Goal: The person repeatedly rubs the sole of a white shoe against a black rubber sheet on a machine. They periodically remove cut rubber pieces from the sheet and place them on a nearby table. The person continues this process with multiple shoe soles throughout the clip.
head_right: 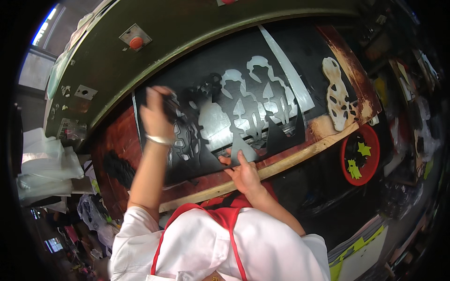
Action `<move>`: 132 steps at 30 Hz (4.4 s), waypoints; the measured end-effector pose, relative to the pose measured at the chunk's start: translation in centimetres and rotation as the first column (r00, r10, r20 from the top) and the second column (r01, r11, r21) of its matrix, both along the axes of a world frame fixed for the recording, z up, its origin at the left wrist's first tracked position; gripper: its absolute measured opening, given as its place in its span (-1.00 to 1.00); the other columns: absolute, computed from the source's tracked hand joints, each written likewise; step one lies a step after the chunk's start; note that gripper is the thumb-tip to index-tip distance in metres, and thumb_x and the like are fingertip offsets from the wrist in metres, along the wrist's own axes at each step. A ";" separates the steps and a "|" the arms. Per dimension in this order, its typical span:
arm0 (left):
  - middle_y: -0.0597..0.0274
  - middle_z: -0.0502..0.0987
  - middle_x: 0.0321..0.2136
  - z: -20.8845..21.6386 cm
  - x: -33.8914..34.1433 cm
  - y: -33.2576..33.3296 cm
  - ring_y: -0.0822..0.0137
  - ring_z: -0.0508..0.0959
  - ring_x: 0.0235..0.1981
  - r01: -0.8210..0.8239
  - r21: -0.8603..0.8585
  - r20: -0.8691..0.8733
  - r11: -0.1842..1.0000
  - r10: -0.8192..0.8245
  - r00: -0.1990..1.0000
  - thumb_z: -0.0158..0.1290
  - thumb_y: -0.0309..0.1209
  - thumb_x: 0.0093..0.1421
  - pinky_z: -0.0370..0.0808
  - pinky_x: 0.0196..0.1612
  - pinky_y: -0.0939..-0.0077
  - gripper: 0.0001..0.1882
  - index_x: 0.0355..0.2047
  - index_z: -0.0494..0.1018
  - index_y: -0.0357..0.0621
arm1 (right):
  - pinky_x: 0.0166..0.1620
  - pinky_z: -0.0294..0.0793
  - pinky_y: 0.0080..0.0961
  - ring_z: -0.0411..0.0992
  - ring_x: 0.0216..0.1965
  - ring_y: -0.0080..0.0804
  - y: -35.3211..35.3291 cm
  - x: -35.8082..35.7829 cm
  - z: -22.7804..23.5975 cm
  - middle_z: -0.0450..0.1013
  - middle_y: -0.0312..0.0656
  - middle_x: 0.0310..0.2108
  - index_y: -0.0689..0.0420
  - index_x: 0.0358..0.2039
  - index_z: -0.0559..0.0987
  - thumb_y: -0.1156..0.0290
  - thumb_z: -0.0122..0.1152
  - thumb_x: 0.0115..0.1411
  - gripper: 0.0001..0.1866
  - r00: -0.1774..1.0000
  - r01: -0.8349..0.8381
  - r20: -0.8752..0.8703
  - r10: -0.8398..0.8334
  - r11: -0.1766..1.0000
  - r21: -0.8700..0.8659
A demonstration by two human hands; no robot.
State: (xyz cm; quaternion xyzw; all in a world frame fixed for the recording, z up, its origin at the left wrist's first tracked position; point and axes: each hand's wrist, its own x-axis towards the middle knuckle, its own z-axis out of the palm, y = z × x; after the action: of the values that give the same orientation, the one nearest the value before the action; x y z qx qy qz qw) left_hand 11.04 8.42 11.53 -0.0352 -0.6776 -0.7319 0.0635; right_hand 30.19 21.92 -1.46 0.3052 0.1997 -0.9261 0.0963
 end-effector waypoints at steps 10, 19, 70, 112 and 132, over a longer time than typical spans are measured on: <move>0.16 0.59 -0.38 18.6 -13.0 -15.2 0.43 0.51 -0.49 -0.186 0.242 -0.339 0.952 0.262 0.903 0.03 -0.26 0.32 0.48 -0.43 0.62 -0.73 -0.19 0.52 -0.24 | 0.14 0.25 0.13 0.33 0.17 -0.09 0.5 0.8 -1.1 0.49 -0.06 -0.10 0.13 0.08 0.39 0.07 -0.11 0.40 -0.56 0.996 0.021 -0.093 -0.015 0.997 0.069; 0.05 0.51 -0.25 3.6 -1.6 -11.4 0.05 0.53 -0.15 -0.188 -0.786 -0.556 0.589 -0.538 0.634 0.14 -0.61 0.01 0.52 -0.11 0.26 -0.83 -0.36 0.50 -0.13 | 0.07 0.36 -0.38 0.39 0.03 -0.42 -5.1 1.2 -1.4 0.42 -0.15 0.05 0.21 0.15 0.38 0.49 0.04 0.31 -0.60 0.924 -0.169 -0.355 0.142 0.984 -0.047; 0.00 0.65 -0.38 8.8 -4.3 -28.0 0.36 0.63 -0.43 -0.240 0.244 -0.287 0.940 0.307 0.907 0.20 -0.38 0.20 0.58 -0.31 0.51 -0.84 -0.35 0.53 -0.23 | -0.45 0.54 -0.49 0.50 -0.53 -0.40 -15.4 -1.0 -4.5 0.50 -0.07 -0.42 0.24 -0.02 0.44 -0.08 -0.17 0.38 -0.42 0.762 -0.522 0.052 0.646 0.564 0.640; 0.33 0.60 -0.52 10.8 11.2 -51.8 0.53 0.52 -0.49 -0.680 -0.297 -0.633 0.671 0.395 0.666 0.22 -0.23 0.18 0.46 -0.35 0.62 -0.69 -0.36 0.59 -0.29 | -0.11 0.52 -0.52 0.53 -0.23 -0.43 -22.1 3.2 2.5 0.55 -0.12 -0.26 0.35 0.01 0.48 0.57 0.15 0.24 -0.68 0.470 -0.404 -0.354 0.808 0.554 0.728; 0.17 0.50 -0.26 -9.4 18.6 -35.4 0.22 0.51 -0.21 -0.050 -0.736 -0.533 0.675 -0.533 0.657 0.28 -0.23 -0.07 0.34 -0.06 0.20 -0.63 -0.28 0.52 -0.13 | -0.23 0.57 -0.52 0.54 -0.37 -0.43 -12.3 5.4 3.7 0.54 -0.16 -0.35 0.28 -0.07 0.52 0.42 0.15 0.29 -0.75 0.970 0.118 -0.201 0.134 0.462 0.879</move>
State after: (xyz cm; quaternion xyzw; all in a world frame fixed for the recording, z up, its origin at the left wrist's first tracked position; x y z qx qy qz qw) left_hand 29.60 -27.00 2.15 -0.4353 -0.8072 -0.3477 0.1953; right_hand 35.59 9.61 2.24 0.1950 0.6622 -0.7170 -0.0968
